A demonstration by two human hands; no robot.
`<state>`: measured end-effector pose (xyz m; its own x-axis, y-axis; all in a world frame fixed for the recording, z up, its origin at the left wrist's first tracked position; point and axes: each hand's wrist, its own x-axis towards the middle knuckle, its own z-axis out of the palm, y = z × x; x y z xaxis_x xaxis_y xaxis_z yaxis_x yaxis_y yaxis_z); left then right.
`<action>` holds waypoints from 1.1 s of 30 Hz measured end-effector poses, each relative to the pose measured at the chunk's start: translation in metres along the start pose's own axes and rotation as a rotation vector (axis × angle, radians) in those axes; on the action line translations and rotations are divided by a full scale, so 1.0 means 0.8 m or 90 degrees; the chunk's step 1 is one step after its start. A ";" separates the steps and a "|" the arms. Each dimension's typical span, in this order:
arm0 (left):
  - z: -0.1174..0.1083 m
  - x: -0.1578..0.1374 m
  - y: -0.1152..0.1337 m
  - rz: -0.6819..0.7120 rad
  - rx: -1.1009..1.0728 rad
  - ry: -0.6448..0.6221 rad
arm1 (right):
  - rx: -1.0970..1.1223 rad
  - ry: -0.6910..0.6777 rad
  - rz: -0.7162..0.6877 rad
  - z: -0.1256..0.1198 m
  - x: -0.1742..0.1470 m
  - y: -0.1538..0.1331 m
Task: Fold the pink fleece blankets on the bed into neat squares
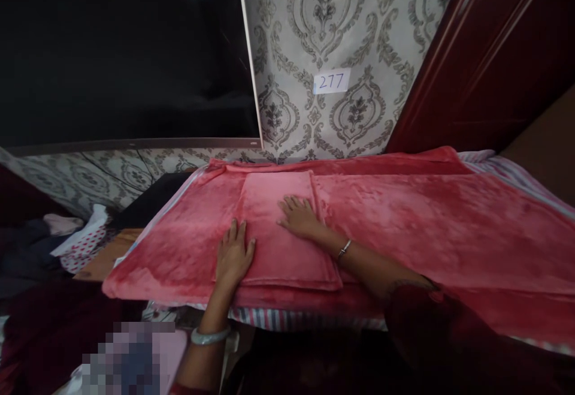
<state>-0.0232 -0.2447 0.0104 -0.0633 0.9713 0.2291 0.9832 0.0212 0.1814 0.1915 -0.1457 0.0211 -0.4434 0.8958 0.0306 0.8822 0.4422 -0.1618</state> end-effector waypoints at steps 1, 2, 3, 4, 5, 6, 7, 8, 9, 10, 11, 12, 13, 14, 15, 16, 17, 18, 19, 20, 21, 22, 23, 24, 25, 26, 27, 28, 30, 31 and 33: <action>-0.001 0.000 0.001 0.001 0.005 -0.005 | -0.006 0.001 0.013 0.000 -0.009 0.006; -0.001 0.001 0.001 0.001 0.008 -0.008 | -0.011 0.003 0.023 0.000 -0.017 0.012; -0.002 0.001 0.001 0.001 0.011 -0.011 | -0.014 0.005 0.029 0.000 -0.026 0.019; -0.003 0.002 0.002 0.001 0.012 -0.012 | -0.014 0.007 0.032 -0.001 -0.033 0.026; -0.003 0.003 0.001 0.002 0.013 -0.012 | -0.011 0.008 0.031 -0.002 -0.040 0.032; -0.005 0.003 0.001 0.002 0.013 -0.012 | -0.005 0.010 0.028 -0.003 -0.046 0.038; -0.007 0.003 0.001 0.002 0.013 -0.011 | 0.002 0.011 0.023 -0.005 -0.051 0.044; -0.010 0.003 0.001 0.001 0.016 -0.009 | 0.009 0.011 0.019 -0.007 -0.054 0.049; -0.013 0.003 0.003 0.001 0.021 -0.005 | 0.015 0.010 0.019 -0.009 -0.058 0.052; -0.017 0.002 0.005 0.004 0.029 0.000 | 0.022 0.008 0.021 -0.010 -0.061 0.054; -0.021 0.000 0.010 0.014 0.038 0.006 | 0.029 0.004 0.024 -0.012 -0.064 0.055; -0.024 -0.002 0.017 0.034 0.045 0.012 | 0.037 0.001 0.025 -0.014 -0.068 0.054; -0.025 -0.006 0.027 0.062 0.049 0.015 | 0.045 -0.003 0.023 -0.016 -0.072 0.053; -0.024 -0.010 0.039 0.098 0.046 0.013 | 0.052 -0.004 0.018 -0.017 -0.076 0.052; -0.021 -0.016 0.052 0.142 0.037 0.002 | 0.056 0.000 0.011 -0.017 -0.080 0.050; -0.015 -0.023 0.067 0.188 0.026 -0.016 | 0.059 0.008 0.004 -0.018 -0.084 0.048; -0.009 -0.030 0.081 0.229 0.018 -0.035 | 0.059 0.018 0.000 -0.017 -0.088 0.047; -0.001 -0.036 0.094 0.260 0.014 -0.052 | 0.059 0.029 -0.002 -0.017 -0.090 0.047; 0.006 -0.043 0.104 0.278 0.018 -0.060 | 0.059 0.039 -0.004 -0.016 -0.093 0.047; 0.012 -0.048 0.112 0.284 0.028 -0.058 | 0.058 0.047 -0.005 -0.015 -0.094 0.048; 0.018 -0.051 0.117 0.284 0.042 -0.050 | 0.057 0.052 -0.005 -0.015 -0.096 0.051; 0.022 -0.052 0.119 0.284 0.058 -0.042 | 0.054 0.058 -0.001 -0.015 -0.097 0.054; 0.024 -0.051 0.118 0.285 0.074 -0.036 | 0.051 0.064 0.005 -0.016 -0.098 0.058; 0.026 -0.049 0.116 0.289 0.088 -0.031 | 0.047 0.069 0.014 -0.017 -0.101 0.064; 0.028 -0.046 0.113 0.294 0.099 -0.027 | 0.045 0.073 0.026 -0.018 -0.104 0.071; 0.030 -0.043 0.110 0.298 0.107 -0.021 | 0.045 0.077 0.042 -0.020 -0.108 0.080; 0.032 -0.041 0.107 0.302 0.112 -0.014 | 0.047 0.081 0.061 -0.021 -0.113 0.091; 0.034 -0.038 0.104 0.309 0.112 -0.006 | 0.050 0.085 0.084 -0.024 -0.120 0.104; 0.041 -0.035 0.098 0.324 0.104 0.013 | 0.047 0.088 0.147 -0.029 -0.136 0.137; 0.044 -0.034 0.096 0.330 0.097 0.023 | 0.042 0.086 0.182 -0.033 -0.146 0.156; 0.050 -0.031 0.092 0.339 0.086 0.038 | 0.028 0.079 0.252 -0.042 -0.170 0.198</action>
<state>0.0580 -0.2578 -0.0205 0.4436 0.8409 0.3102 0.8947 -0.4357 -0.0984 0.3969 -0.1957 0.0245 -0.0467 0.9960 0.0756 0.9718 0.0628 -0.2275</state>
